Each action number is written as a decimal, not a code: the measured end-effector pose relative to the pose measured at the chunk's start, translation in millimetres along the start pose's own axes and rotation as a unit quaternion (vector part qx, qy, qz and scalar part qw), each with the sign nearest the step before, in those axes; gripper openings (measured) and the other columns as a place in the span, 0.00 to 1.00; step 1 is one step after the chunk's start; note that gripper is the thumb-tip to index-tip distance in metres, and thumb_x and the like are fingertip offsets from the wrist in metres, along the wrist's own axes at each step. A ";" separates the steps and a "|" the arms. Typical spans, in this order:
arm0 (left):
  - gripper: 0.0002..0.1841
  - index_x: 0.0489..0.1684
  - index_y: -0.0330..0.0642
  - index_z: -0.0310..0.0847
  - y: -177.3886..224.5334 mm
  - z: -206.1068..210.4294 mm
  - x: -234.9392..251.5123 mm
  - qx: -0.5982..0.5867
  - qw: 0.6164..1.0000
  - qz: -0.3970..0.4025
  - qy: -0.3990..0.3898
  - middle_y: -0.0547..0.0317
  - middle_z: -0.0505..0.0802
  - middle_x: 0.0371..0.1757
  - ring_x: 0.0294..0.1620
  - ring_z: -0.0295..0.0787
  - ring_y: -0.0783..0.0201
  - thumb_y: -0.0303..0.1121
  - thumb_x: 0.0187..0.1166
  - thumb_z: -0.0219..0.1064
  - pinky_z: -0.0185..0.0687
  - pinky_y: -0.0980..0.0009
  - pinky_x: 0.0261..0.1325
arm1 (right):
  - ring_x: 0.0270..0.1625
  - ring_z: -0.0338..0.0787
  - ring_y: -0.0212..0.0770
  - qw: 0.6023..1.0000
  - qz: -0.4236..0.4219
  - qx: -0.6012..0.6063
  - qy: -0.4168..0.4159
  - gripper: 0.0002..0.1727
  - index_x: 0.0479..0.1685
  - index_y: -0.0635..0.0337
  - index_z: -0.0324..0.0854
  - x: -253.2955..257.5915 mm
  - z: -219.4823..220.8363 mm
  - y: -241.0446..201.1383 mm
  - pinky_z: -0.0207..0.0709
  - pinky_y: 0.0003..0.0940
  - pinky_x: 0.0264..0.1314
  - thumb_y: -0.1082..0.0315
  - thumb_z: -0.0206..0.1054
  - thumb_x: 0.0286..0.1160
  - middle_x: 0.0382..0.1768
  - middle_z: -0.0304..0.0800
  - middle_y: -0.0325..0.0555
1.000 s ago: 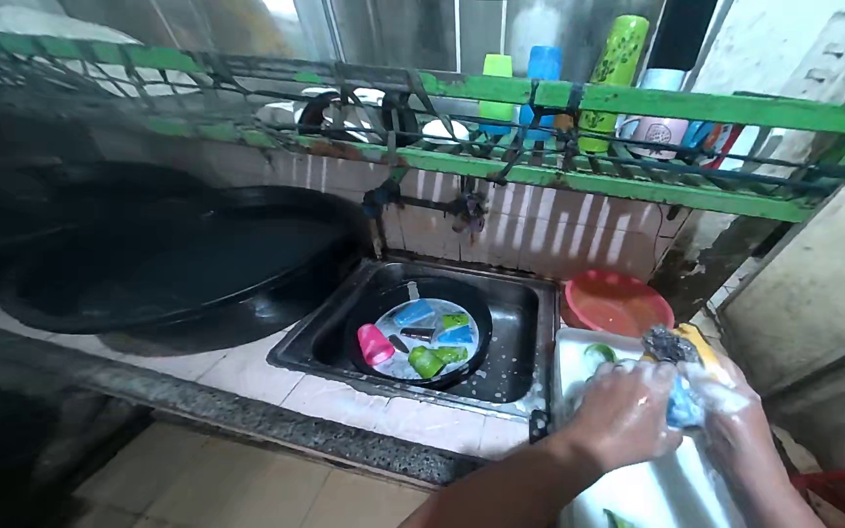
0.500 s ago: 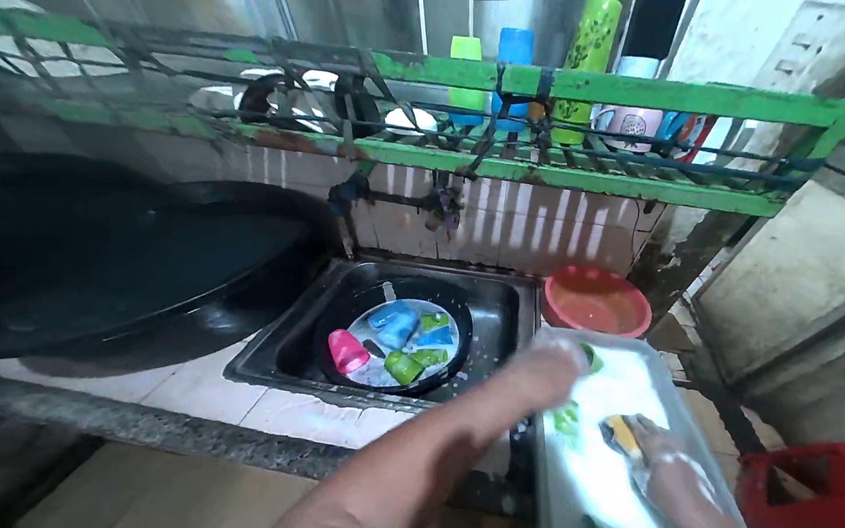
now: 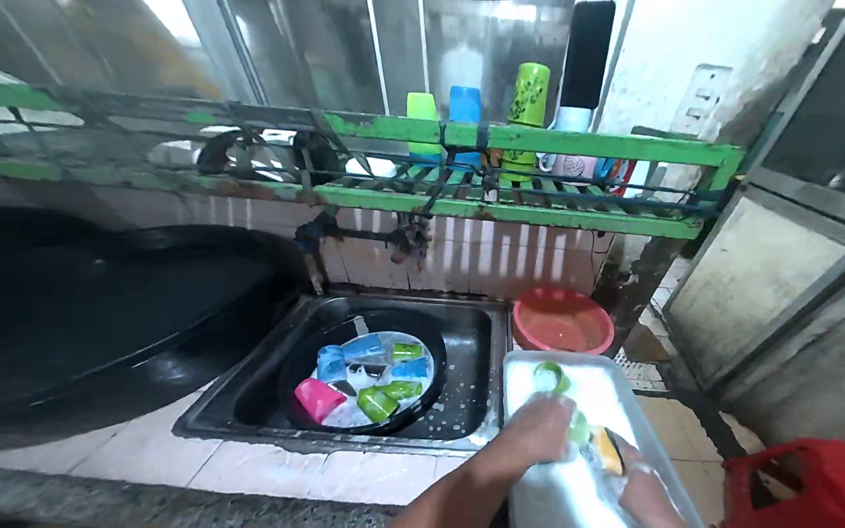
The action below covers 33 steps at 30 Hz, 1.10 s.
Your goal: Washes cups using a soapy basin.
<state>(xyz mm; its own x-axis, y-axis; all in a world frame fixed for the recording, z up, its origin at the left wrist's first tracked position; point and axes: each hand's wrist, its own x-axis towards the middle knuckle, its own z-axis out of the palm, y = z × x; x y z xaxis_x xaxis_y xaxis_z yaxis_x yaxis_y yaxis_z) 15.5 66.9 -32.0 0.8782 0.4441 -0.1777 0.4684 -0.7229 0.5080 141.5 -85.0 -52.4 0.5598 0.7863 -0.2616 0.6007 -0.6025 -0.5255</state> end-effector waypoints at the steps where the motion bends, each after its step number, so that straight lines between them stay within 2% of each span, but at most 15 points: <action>1: 0.39 0.80 0.38 0.71 6.0 -3.9 -0.2 -0.094 0.993 -0.026 0.068 0.41 0.79 0.79 0.82 0.73 0.47 0.43 0.66 0.78 0.68 0.49 0.84 | 0.81 0.77 0.62 0.999 0.000 0.049 0.018 0.40 0.88 0.64 0.64 0.7 -0.1 2.3 0.66 0.58 0.85 0.66 0.74 0.72 0.79 0.75 0.66; 5: 0.38 0.73 0.29 0.71 29.6 3.2 4.6 -0.493 0.804 -0.091 0.320 0.39 0.87 0.64 0.64 0.87 0.56 0.35 0.62 0.82 0.82 0.62 0.71 | 0.71 0.84 0.53 0.938 0.036 0.332 0.092 0.27 0.82 0.67 0.71 -8.1 2.9 -7.6 0.75 0.50 0.75 0.73 0.63 0.82 0.71 0.82 0.65; 7: 0.36 0.80 0.30 0.62 37.2 16.3 5.4 -0.630 0.687 -0.102 0.349 0.37 0.84 0.68 0.66 0.85 0.54 0.33 0.74 0.75 0.83 0.60 0.69 | 0.59 0.89 0.41 0.890 0.007 0.443 0.105 0.26 0.82 0.66 0.68 -30.1 0.9 -39.5 0.84 0.40 0.62 0.70 0.57 0.85 0.64 0.86 0.57; 9: 0.34 0.86 0.36 0.55 43.1 19.4 1.9 -0.691 0.623 -0.128 0.343 0.37 0.79 0.74 0.71 0.81 0.52 0.39 0.85 0.65 0.80 0.57 0.72 | 0.60 0.89 0.39 0.883 -0.044 0.455 0.109 0.30 0.85 0.67 0.64 -45.8 3.7 -65.6 0.85 0.36 0.62 0.72 0.58 0.83 0.66 0.85 0.56; 12: 0.31 0.89 0.41 0.53 47.6 12.8 -6.2 -0.698 0.628 -0.154 0.309 0.39 0.76 0.80 0.76 0.77 0.52 0.44 0.92 0.56 0.75 0.56 0.76 | 0.83 0.75 0.58 0.936 -0.153 0.284 0.139 0.35 0.86 0.75 0.62 -47.6 8.8 -64.3 0.65 0.49 0.86 0.73 0.64 0.77 0.82 0.71 0.70; 15: 0.33 0.91 0.44 0.49 49.7 21.8 -9.3 -0.714 0.623 -0.148 0.283 0.41 0.74 0.81 0.77 0.76 0.52 0.46 0.92 0.55 0.75 0.54 0.77 | 0.80 0.77 0.67 0.941 -0.218 0.199 0.167 0.30 0.76 0.82 0.71 -29.9 13.6 -46.7 0.66 0.55 0.85 0.78 0.62 0.70 0.75 0.75 0.79; 17: 0.36 0.90 0.43 0.49 47.5 30.3 -5.2 -0.702 0.629 -0.157 0.296 0.39 0.74 0.81 0.77 0.76 0.51 0.45 0.87 0.62 0.76 0.53 0.76 | 0.77 0.80 0.57 0.950 -0.160 0.248 0.097 0.27 0.74 0.79 0.73 -21.7 7.7 -45.6 0.69 0.48 0.82 0.79 0.60 0.73 0.73 0.79 0.73; 21: 0.37 0.91 0.45 0.49 37.5 29.3 -15.8 -0.704 0.645 -0.126 0.269 0.40 0.75 0.81 0.75 0.78 0.52 0.46 0.87 0.62 0.77 0.53 0.74 | 0.38 0.89 0.35 0.877 -0.001 0.479 0.010 0.18 0.70 0.65 0.73 -35.6 -5.2 -69.8 0.86 0.34 0.39 0.76 0.54 0.84 0.43 0.89 0.48; 23: 0.34 0.91 0.47 0.52 28.8 29.8 -21.0 -0.714 0.654 -0.093 0.232 0.44 0.80 0.78 0.73 0.82 0.55 0.50 0.90 0.56 0.81 0.55 0.72 | 0.52 0.89 0.37 0.921 -0.063 0.382 0.040 0.21 0.71 0.71 0.75 -46.3 -1.4 -75.6 0.85 0.34 0.55 0.76 0.58 0.80 0.54 0.88 0.52; 25: 0.32 0.91 0.44 0.54 29.0 26.6 -23.2 -0.707 0.669 -0.080 0.216 0.46 0.80 0.78 0.73 0.81 0.59 0.48 0.91 0.55 0.79 0.60 0.73 | 0.76 0.81 0.63 0.970 -0.179 0.137 0.091 0.23 0.68 0.83 0.77 -46.1 5.3 -71.3 0.68 0.53 0.83 0.77 0.62 0.74 0.68 0.82 0.76; 27: 0.34 0.87 0.40 0.53 41.0 26.0 -11.8 -0.718 0.634 -0.124 0.258 0.38 0.80 0.72 0.66 0.84 0.53 0.38 0.84 0.66 0.83 0.56 0.66 | 0.77 0.79 0.73 0.958 -0.252 -0.091 0.104 0.20 0.62 0.81 0.83 -30.7 13.7 -55.6 0.51 0.68 0.90 0.74 0.62 0.76 0.65 0.85 0.76; 29: 0.36 0.83 0.39 0.53 50.8 29.1 -4.2 -0.716 0.613 -0.162 0.293 0.35 0.82 0.66 0.59 0.87 0.50 0.33 0.79 0.72 0.87 0.55 0.59 | 0.79 0.78 0.69 0.947 -0.260 -0.167 0.087 0.20 0.62 0.77 0.84 -15.9 19.0 -42.2 0.43 0.68 0.93 0.73 0.60 0.77 0.66 0.87 0.70; 31: 0.36 0.84 0.39 0.52 49.5 27.4 -7.0 -0.714 0.622 -0.165 0.275 0.36 0.82 0.66 0.58 0.88 0.51 0.35 0.82 0.70 0.87 0.55 0.58 | 0.80 0.79 0.56 0.979 -0.200 -0.015 0.046 0.22 0.68 0.81 0.79 -15.2 13.5 -44.8 0.53 0.49 0.93 0.75 0.61 0.78 0.69 0.85 0.67; 32: 0.35 0.86 0.40 0.52 44.4 25.5 -11.0 -0.712 0.635 -0.153 0.257 0.37 0.83 0.67 0.59 0.88 0.52 0.39 0.84 0.67 0.87 0.55 0.60 | 0.70 0.85 0.44 0.980 -0.122 0.157 0.024 0.21 0.69 0.81 0.76 -19.6 6.1 -53.6 0.70 0.35 0.81 0.78 0.60 0.80 0.63 0.88 0.61; 33: 0.34 0.86 0.40 0.53 36.6 24.1 -16.3 -0.710 0.650 -0.130 0.235 0.39 0.83 0.69 0.62 0.86 0.54 0.43 0.86 0.64 0.86 0.56 0.63 | 0.48 0.88 0.36 0.935 -0.046 0.351 0.018 0.15 0.63 0.73 0.75 -24.3 1.0 -63.6 0.83 0.30 0.53 0.78 0.56 0.81 0.46 0.88 0.51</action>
<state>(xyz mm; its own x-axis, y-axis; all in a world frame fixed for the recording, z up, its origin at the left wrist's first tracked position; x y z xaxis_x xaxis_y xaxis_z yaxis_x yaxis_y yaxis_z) 20.7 20.4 -30.9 0.5033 0.8084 -0.3054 -0.2610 0.4791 0.8381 89.1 -65.8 -13.4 0.5507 0.8176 -0.1683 0.1311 -0.2838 -0.9499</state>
